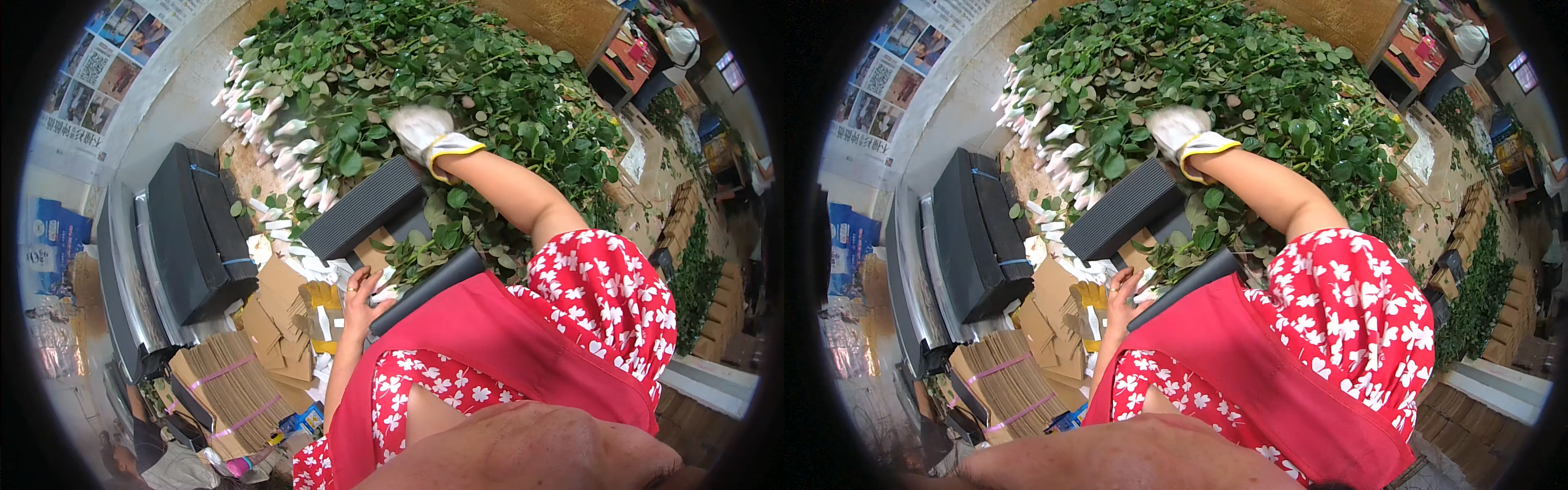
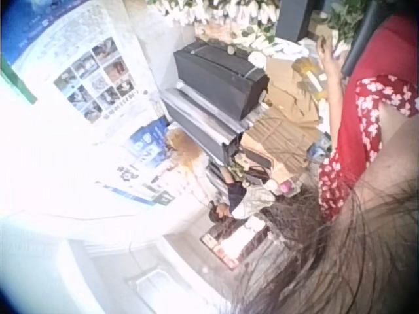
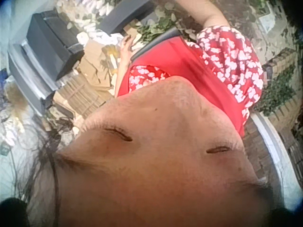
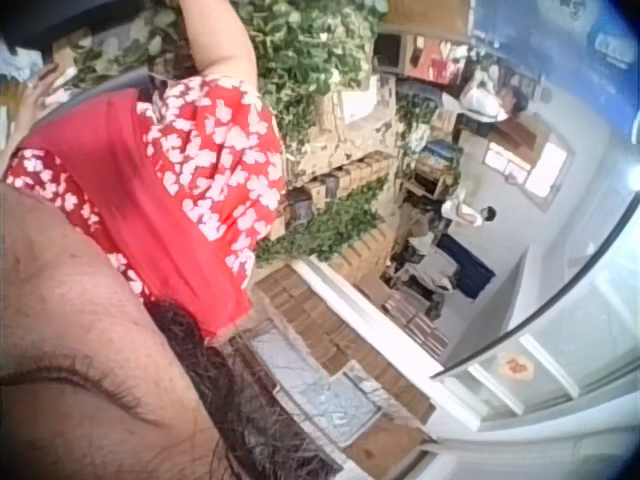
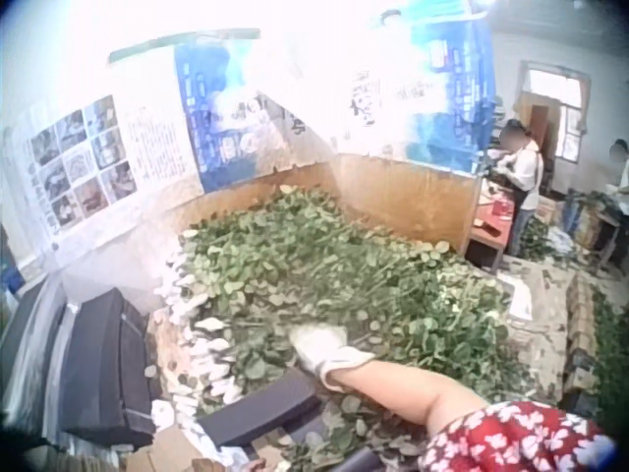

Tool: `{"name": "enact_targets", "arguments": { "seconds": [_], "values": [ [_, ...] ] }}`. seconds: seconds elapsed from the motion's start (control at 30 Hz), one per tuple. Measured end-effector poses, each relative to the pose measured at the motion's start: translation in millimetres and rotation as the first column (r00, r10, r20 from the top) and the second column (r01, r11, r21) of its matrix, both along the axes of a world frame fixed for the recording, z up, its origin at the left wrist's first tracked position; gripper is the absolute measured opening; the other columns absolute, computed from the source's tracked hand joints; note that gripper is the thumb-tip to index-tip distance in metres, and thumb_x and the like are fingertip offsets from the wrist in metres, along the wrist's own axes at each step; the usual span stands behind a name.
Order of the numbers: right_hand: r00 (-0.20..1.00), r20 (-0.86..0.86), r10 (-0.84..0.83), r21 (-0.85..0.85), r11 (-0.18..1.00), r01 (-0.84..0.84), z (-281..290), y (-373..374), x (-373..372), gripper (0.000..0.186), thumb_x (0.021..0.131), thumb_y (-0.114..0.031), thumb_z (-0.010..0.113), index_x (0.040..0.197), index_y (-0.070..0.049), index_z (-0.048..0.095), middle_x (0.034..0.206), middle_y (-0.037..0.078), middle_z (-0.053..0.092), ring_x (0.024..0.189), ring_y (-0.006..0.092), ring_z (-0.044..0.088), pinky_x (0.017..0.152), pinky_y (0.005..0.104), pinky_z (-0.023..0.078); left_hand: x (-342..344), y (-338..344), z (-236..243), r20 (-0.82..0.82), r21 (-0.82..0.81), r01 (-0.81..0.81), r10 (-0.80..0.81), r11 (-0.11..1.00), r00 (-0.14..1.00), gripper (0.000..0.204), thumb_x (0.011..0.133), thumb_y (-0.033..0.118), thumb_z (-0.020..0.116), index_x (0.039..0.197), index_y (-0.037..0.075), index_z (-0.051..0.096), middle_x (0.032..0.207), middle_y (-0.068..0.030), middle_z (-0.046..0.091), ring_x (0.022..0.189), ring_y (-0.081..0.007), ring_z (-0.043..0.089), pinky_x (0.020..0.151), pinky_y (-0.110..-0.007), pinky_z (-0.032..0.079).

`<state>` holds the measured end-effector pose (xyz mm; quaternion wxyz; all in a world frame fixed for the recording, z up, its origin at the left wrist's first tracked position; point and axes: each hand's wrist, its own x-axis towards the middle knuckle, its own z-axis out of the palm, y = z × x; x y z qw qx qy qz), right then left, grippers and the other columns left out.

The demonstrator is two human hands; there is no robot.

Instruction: The person arranges white roses and green leaves into black plastic trays. They pick up the flowers and leaves, place them into the trays, and adjust their positions. The person also handles cardboard pieces and a plastic bag during the process.

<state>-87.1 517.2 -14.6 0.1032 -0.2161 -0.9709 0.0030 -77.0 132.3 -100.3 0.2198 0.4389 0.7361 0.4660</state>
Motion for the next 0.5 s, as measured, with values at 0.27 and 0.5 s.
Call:
{"name": "enact_targets", "arguments": {
  "seconds": [0.27, 0.5],
  "values": [
    [0.821, 0.561, 0.103, -0.081, 0.994, -0.069, -22, 34, -6, 0.027, 0.079, -0.009, 0.063, 0.104, -0.006, 0.069, 0.101, 0.012, 0.071, 0.089, 0.0311, 0.069, 0.076, 0.0406, 0.056, -8, 9, 14, -0.221, 0.013, 0.085, -0.080, 0.996, 0.972, 0.064, 0.062, 0.015, 0.084, 0.122, 0.005, 0.063, 0.124, -0.0155, 0.060, 0.117, -0.0360, 0.054, 0.101, -0.044, 0.043],
    [0.592, 0.799, 0.108, -0.068, 0.994, -0.089, 28, 55, 1, 0.037, 0.086, -0.015, 0.058, 0.122, -0.010, 0.058, 0.119, 0.014, 0.065, 0.108, 0.0306, 0.063, 0.088, 0.0416, 0.052, -8, 14, 24, -0.203, 0.016, 0.088, -0.083, 0.996, 0.976, 0.065, 0.060, 0.013, 0.085, 0.120, 0.005, 0.062, 0.120, -0.0143, 0.063, 0.114, -0.0351, 0.056, 0.100, -0.043, 0.044]
  ]
}}
